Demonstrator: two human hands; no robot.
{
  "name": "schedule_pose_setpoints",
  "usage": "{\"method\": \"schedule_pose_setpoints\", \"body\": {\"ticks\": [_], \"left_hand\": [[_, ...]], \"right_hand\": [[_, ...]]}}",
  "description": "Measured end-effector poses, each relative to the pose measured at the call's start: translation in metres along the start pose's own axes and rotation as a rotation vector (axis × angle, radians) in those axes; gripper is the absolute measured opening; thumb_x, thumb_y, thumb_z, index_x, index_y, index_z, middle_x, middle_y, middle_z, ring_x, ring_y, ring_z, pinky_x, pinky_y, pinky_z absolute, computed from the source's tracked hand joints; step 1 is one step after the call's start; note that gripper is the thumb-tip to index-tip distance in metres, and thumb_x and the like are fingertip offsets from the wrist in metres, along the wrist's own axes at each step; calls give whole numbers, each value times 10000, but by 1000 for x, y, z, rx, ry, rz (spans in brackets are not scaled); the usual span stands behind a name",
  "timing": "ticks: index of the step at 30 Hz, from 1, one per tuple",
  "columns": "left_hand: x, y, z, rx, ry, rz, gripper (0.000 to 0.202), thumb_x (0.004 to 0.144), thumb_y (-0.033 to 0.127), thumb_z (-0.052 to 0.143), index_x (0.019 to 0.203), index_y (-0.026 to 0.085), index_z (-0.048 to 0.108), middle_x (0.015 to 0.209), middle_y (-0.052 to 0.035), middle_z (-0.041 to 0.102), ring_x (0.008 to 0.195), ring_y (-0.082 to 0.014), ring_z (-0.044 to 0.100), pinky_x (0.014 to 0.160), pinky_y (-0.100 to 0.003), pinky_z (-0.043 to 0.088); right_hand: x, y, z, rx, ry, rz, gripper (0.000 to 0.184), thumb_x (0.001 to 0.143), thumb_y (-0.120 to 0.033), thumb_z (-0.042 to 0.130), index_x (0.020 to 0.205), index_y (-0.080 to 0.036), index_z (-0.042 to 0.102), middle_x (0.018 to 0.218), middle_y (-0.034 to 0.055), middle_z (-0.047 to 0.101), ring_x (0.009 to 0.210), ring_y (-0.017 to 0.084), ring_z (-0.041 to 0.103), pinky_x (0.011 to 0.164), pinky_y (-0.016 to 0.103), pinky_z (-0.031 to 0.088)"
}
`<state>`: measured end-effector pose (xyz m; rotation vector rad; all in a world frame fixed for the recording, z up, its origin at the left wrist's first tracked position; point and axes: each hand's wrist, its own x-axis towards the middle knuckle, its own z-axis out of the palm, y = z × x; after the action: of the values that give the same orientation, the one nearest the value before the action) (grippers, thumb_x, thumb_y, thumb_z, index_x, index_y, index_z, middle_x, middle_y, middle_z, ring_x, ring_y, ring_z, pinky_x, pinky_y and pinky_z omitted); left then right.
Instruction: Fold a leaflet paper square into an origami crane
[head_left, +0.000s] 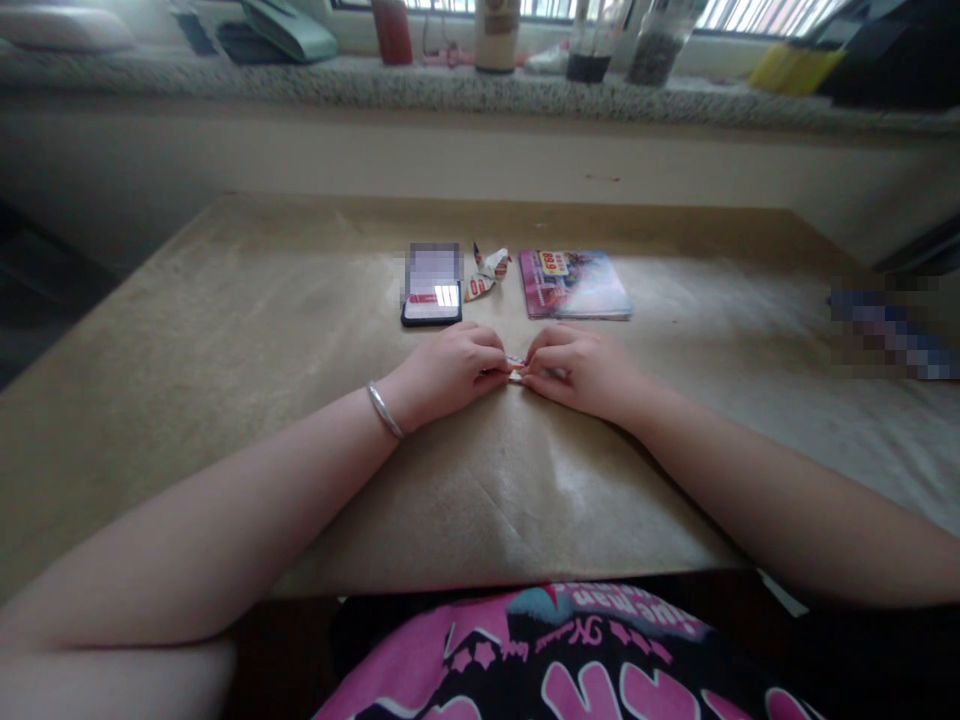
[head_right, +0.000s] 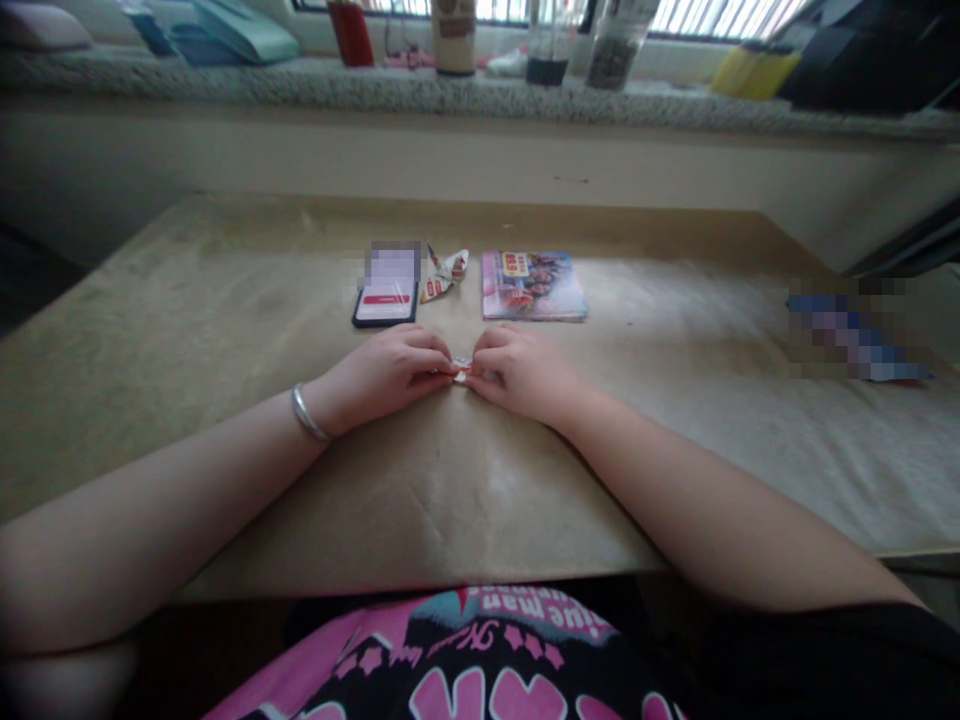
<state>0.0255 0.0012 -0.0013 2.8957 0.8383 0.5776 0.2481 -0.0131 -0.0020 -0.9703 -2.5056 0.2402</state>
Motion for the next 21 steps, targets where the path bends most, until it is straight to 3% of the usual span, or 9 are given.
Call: {"method": "schedule_pose_setpoints", "body": {"ticks": [4, 11, 16, 21], "left_hand": [[0, 6, 0, 21, 2, -59, 191, 897, 233, 542, 826, 152, 700, 922, -80, 678, 843, -182, 588, 806, -313, 461], [1, 14, 4, 136, -39, -145, 182, 920, 238, 503, 947, 128, 646, 970, -104, 643, 905, -219, 557, 841, -340, 462], [2, 16, 4, 119, 21, -202, 240, 890, 293, 531, 1009, 106, 624, 982, -115, 636, 958, -244, 547, 887, -368, 457], [2, 14, 1, 135, -20, -207, 273, 898, 349, 523, 985, 123, 650, 978, -112, 628, 940, -244, 536, 869, -377, 451]], "right_hand": [[3, 6, 9, 113, 61, 115, 177, 806, -352, 679, 713, -201, 664, 863, 64, 659, 866, 206, 582, 804, 351, 441], [3, 8, 11, 142, 57, 144, 125, 773, -295, 719, 728, -193, 662, 862, 64, 679, 871, 214, 582, 840, 366, 417], [3, 5, 11, 124, 85, 286, 254, 714, -317, 753, 909, -189, 653, 851, 57, 665, 831, 217, 558, 736, 335, 432], [3, 6, 11, 103, 63, 217, 337, 756, -353, 722, 1045, -186, 676, 940, 80, 690, 924, 242, 576, 843, 383, 436]]}}
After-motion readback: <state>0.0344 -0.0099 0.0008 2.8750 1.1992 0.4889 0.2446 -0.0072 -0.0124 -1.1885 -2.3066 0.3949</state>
